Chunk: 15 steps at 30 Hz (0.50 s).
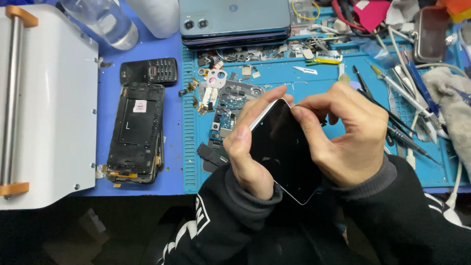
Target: The recorder is prying open the screen of a smartphone using a blade and a thin prying tool.
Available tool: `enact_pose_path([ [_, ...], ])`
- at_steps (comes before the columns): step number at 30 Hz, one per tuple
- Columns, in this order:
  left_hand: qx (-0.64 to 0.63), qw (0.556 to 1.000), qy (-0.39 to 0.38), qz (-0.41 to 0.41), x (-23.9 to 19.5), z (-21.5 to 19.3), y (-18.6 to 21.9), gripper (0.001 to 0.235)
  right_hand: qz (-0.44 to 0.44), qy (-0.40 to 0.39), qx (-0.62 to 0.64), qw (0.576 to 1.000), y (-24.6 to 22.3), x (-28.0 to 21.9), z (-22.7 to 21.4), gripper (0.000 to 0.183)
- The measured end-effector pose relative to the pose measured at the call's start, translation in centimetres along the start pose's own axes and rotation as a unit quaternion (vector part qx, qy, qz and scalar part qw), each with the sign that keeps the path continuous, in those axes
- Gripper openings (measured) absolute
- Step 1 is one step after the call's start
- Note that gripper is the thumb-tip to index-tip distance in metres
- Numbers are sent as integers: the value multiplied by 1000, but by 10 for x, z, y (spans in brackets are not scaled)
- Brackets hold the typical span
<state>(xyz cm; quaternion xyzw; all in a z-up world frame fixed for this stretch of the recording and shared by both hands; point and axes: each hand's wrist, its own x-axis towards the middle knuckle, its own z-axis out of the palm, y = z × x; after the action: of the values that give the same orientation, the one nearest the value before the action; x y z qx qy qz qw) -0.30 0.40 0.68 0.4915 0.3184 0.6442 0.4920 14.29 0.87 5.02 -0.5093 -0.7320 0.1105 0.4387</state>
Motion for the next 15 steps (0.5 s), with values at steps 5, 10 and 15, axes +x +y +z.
enact_pose_path([
  [5, 10, 1000, 7, 24, 3, 2, 3, 68, -16, 29, 3, 999, -3, 2, 4, 8],
  [10, -8, 1000, 26, -3, 6, 5, 5, 67, 14, 49, 7, 999, -9, 6, 9, 7],
  [15, -14, 999, 31, -15, 6, 4, 5, 67, 20, 54, 8, 998, -10, 7, 11, 6],
])
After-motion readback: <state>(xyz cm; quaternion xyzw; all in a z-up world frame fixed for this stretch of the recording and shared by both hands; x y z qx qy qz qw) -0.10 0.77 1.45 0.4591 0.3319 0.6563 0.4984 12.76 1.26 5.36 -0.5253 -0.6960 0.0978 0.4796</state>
